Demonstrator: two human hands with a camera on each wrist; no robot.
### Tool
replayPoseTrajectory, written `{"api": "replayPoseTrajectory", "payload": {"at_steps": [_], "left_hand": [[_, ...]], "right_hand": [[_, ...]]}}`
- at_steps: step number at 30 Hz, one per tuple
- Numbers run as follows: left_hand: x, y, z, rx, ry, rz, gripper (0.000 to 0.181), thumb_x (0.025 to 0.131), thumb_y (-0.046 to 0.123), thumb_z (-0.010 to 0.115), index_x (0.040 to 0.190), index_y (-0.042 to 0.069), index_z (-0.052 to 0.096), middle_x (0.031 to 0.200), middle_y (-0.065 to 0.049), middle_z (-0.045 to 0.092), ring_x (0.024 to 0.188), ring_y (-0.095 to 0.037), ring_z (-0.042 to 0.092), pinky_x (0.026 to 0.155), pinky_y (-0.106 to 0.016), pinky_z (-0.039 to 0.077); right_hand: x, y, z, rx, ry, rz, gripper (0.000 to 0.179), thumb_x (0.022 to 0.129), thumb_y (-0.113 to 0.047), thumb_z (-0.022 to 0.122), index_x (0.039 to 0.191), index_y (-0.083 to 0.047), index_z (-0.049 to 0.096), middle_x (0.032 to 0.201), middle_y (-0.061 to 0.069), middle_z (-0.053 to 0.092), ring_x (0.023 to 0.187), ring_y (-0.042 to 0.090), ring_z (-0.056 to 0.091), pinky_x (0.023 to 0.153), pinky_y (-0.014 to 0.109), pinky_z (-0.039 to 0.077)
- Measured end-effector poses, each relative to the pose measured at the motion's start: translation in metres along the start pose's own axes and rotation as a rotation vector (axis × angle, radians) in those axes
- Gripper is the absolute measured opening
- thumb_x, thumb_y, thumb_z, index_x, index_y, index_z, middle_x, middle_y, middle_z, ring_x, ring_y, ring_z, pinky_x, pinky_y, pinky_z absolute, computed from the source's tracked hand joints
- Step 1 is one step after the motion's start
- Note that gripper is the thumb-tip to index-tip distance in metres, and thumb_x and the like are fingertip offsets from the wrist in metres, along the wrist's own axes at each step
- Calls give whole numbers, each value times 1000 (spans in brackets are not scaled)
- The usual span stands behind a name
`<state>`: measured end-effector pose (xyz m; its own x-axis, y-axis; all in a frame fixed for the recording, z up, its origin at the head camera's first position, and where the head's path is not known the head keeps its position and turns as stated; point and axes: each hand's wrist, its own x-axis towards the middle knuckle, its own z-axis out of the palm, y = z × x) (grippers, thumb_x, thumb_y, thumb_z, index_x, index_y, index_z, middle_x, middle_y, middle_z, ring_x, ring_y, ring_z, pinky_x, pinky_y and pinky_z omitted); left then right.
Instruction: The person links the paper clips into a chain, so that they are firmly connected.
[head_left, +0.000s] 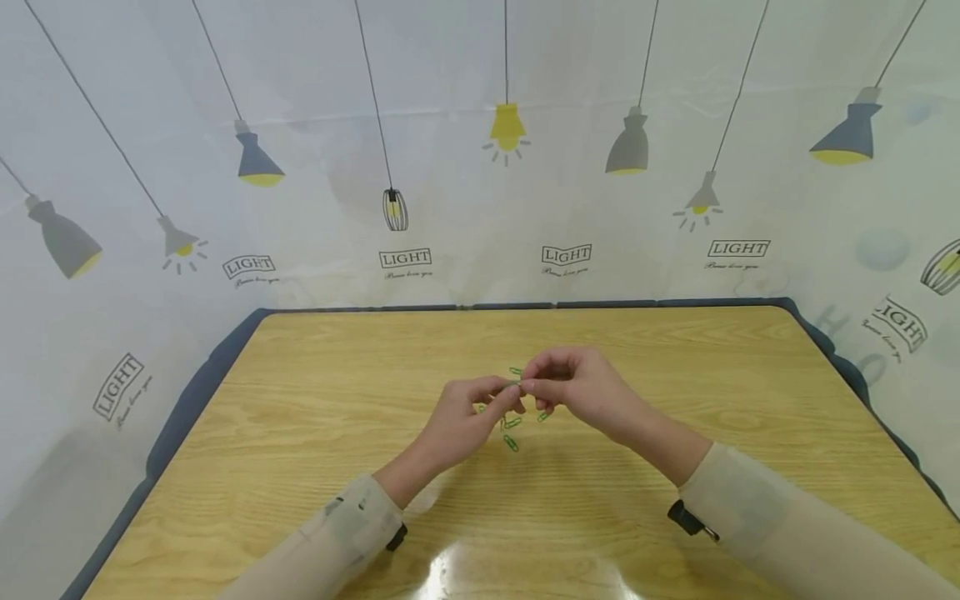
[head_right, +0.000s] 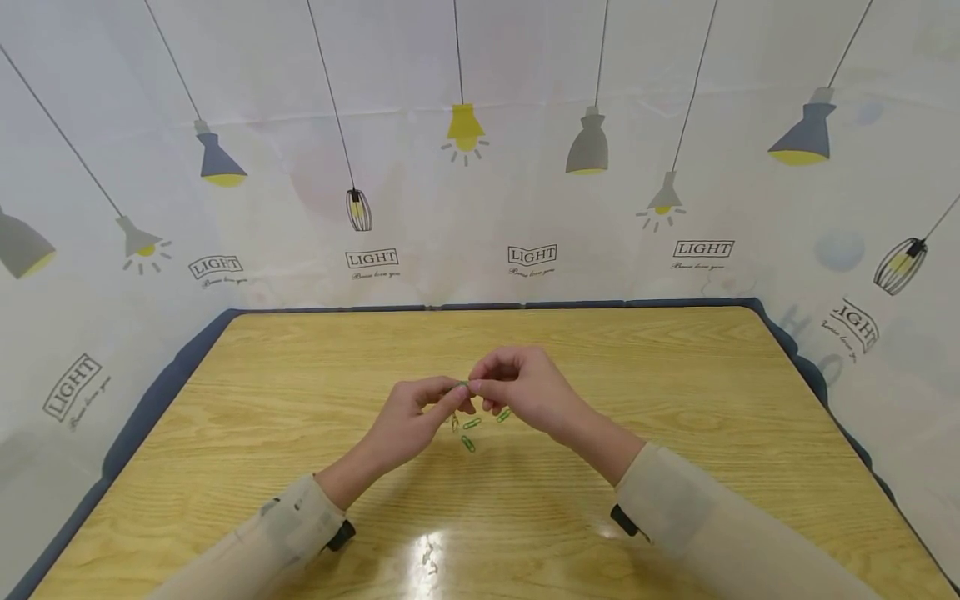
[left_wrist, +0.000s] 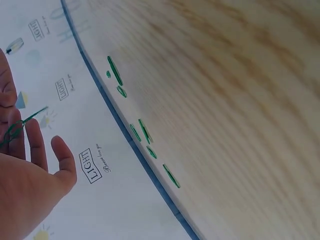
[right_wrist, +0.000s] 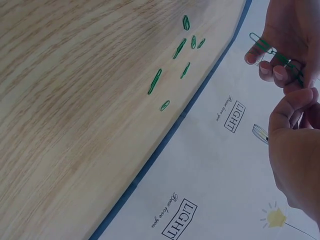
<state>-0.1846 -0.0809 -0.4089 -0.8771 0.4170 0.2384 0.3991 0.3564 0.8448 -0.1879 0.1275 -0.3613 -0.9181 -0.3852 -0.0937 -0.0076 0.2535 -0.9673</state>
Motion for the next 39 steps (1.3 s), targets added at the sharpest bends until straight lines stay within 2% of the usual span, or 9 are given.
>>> {"api": "replayPoseTrajectory", "payload": {"at_steps": [7, 11, 16, 22, 29, 36, 39], "left_hand": [[0, 0, -2, -7, -9, 12, 39, 102, 43, 48, 114, 14, 72, 95, 9, 73, 97, -8, 68, 89, -45, 55], [1, 0, -2, 1, -11, 26, 36, 103, 39, 48, 114, 14, 71, 95, 7, 74, 96, -8, 69, 89, -44, 55], [1, -2, -3, 14, -10, 29, 30, 104, 37, 48, 112, 19, 71, 96, 7, 74, 95, -7, 70, 89, -38, 56], [2, -4, -2, 23, -11, 30, 28, 104, 35, 48, 109, 20, 71, 94, 7, 74, 92, -7, 71, 85, -31, 57], [1, -6, -2, 27, -16, 23, 28, 103, 35, 49, 109, 21, 71, 93, 9, 73, 92, -4, 70, 85, -29, 57], [0, -8, -2, 36, -15, 24, 26, 103, 34, 49, 109, 21, 71, 94, 9, 73, 93, -5, 69, 84, -30, 57], [0, -9, -1, 42, -15, 27, 26, 103, 33, 50, 110, 21, 72, 94, 9, 73, 95, -5, 69, 85, -31, 56]], "right_hand": [[1, 0, -2, -9, 7, 5, 11, 94, -15, 66, 102, -7, 68, 89, 7, 68, 75, 22, 62, 72, 35, 58], [4, 2, -7, -40, -8, 4, 19, 93, -25, 68, 105, -10, 67, 87, 6, 66, 76, 23, 61, 73, 35, 56], [13, 9, -18, -106, 19, -9, 28, 92, -35, 68, 108, -12, 66, 86, 7, 64, 78, 29, 60, 71, 34, 54], [25, 25, -26, -219, 11, -28, 25, 94, -31, 67, 109, -11, 66, 97, 9, 64, 78, 32, 62, 68, 34, 55], [38, 46, -25, -336, -43, -40, 19, 95, -20, 66, 111, -8, 67, 98, 9, 65, 77, 28, 64, 71, 46, 56], [47, 65, -23, -476, -65, -22, 18, 92, -19, 70, 109, -13, 69, 90, 4, 62, 76, 18, 58, 66, 29, 51], [50, 72, -22, -518, -84, -8, 17, 91, -18, 71, 108, -14, 70, 89, 3, 62, 79, 17, 57, 67, 29, 50]]}}
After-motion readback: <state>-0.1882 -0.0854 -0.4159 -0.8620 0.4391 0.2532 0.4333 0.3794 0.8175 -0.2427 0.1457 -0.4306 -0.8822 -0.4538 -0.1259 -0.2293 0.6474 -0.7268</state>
